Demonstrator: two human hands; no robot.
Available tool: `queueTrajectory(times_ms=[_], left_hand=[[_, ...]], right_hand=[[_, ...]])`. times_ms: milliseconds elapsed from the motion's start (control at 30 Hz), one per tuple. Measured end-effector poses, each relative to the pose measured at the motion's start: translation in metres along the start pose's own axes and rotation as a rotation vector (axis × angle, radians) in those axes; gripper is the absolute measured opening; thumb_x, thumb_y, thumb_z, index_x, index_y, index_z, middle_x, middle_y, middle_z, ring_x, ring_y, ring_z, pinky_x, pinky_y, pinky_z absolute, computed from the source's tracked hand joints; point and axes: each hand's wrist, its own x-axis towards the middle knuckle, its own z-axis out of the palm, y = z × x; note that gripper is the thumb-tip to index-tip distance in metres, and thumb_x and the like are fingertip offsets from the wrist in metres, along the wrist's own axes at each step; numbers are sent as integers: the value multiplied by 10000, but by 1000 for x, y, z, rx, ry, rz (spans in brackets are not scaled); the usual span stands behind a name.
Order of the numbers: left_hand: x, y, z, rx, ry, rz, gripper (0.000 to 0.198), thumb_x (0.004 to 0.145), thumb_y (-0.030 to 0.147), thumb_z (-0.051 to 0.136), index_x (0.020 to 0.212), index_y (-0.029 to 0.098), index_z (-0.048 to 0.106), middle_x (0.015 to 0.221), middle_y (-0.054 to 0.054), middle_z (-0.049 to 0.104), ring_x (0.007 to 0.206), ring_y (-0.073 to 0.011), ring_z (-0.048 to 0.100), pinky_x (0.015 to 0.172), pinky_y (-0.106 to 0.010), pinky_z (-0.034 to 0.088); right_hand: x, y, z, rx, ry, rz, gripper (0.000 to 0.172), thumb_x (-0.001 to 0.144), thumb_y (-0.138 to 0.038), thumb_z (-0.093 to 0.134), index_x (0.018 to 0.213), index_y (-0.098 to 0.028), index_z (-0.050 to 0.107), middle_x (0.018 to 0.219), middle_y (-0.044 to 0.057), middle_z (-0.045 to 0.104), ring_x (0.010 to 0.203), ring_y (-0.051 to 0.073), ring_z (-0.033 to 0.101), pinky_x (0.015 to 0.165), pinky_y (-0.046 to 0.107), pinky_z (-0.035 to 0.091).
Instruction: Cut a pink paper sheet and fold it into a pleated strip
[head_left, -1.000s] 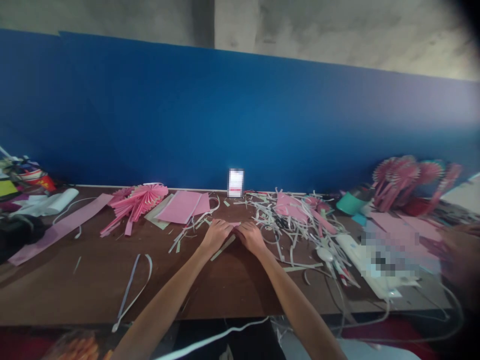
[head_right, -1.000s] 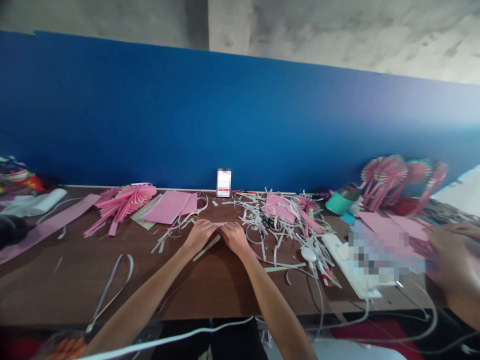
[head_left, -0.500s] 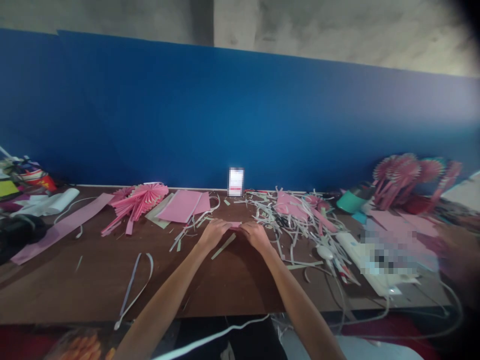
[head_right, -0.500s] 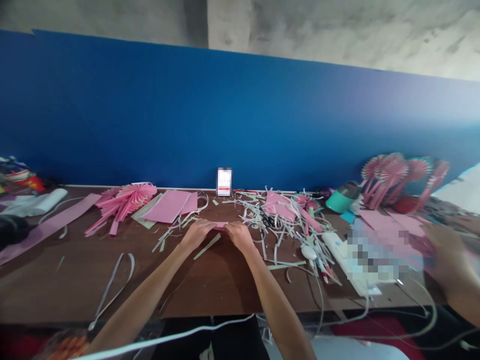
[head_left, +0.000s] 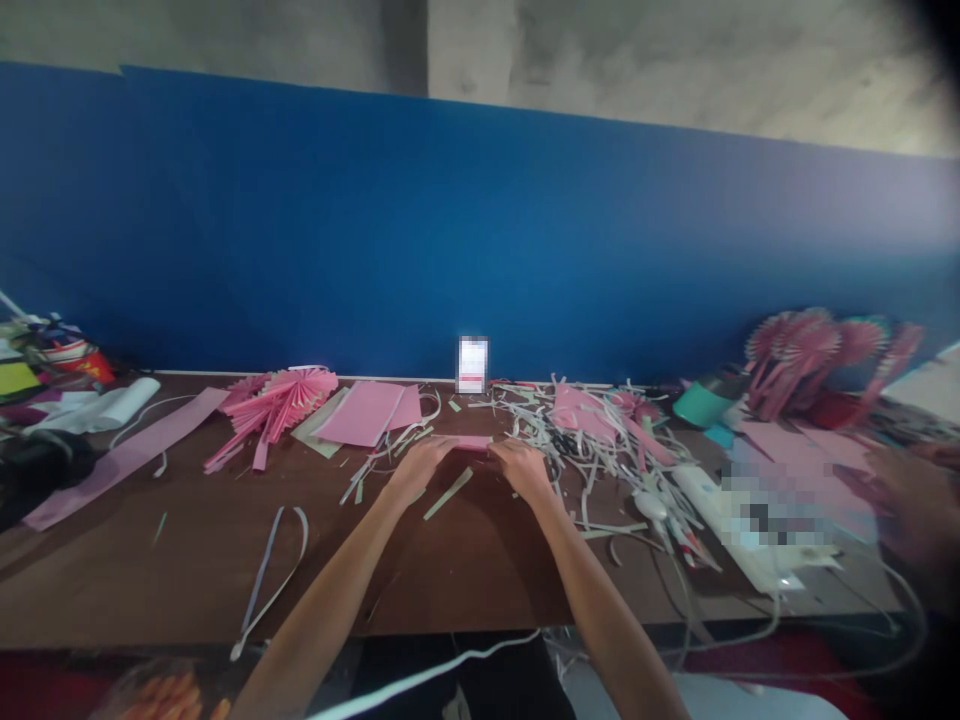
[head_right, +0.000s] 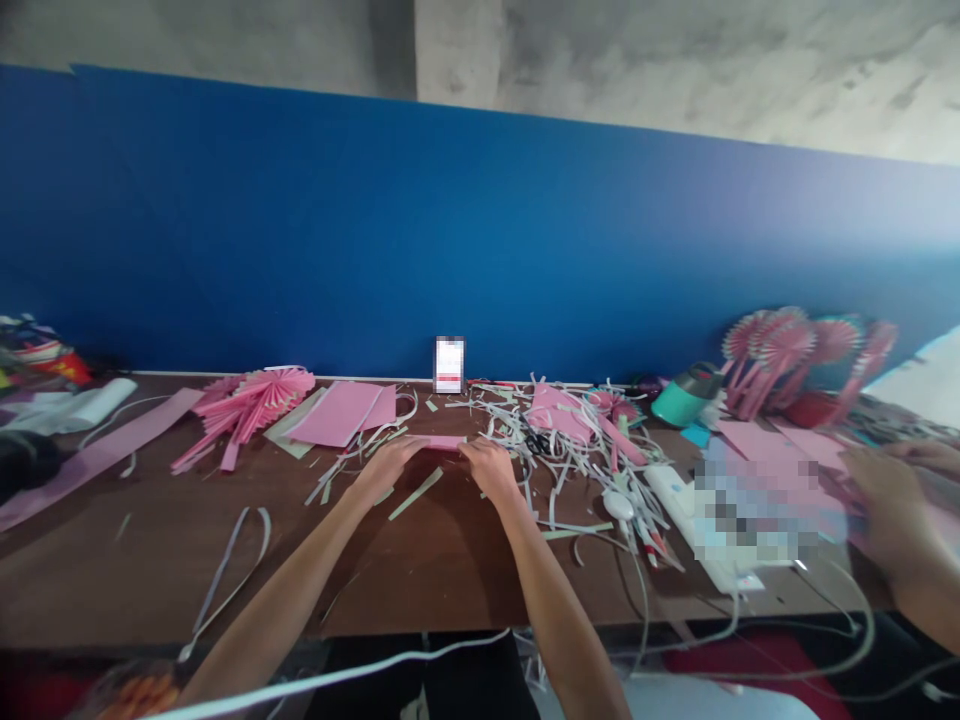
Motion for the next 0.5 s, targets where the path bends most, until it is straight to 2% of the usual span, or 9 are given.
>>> queueTrajectory(times_ms=[167,300,367,433,500], left_hand=[[1,1,2,18,-1,16,597,746,-36,391,1291,189,484,1266,-72,563,1164,-185,513,1010,-357,401],[-2,0,1,39,6,-6,592,762,-39,360,1288,203,483,1252,-54,573,1137,-168,533,993,-335,416],[-4,-2,0,78,91,-43,564,796,-22,344,1295,209,470,1246,-53,575,1125,-167,539,980,-335,421],[-5,-4,-1,132,251,-127,472,856,41,347,1279,204,477,1233,-70,579,1113,-181,544,961,-348,425],[-4,-3,0,170,402,-222,323,908,156,377,1185,186,540,1150,-95,620,1057,-202,571,922,-351,435]], right_hand=[[2,-4,-5,-30,81,-25,357,783,-16,452,1006,-211,651,898,66,675,950,186,563,886,301,378],[2,-3,-5,-25,100,-47,379,768,-5,453,1031,-199,643,891,67,677,935,191,563,897,315,371],[0,-1,-3,-11,128,-37,393,759,-7,457,1049,-196,643,912,73,677,926,196,568,889,320,379],[-2,2,0,13,191,13,387,765,-20,455,1054,-191,647,904,77,678,901,200,580,886,329,391],[-4,2,3,47,279,94,354,797,-53,446,1053,-187,651,891,77,683,874,202,596,887,344,406]])
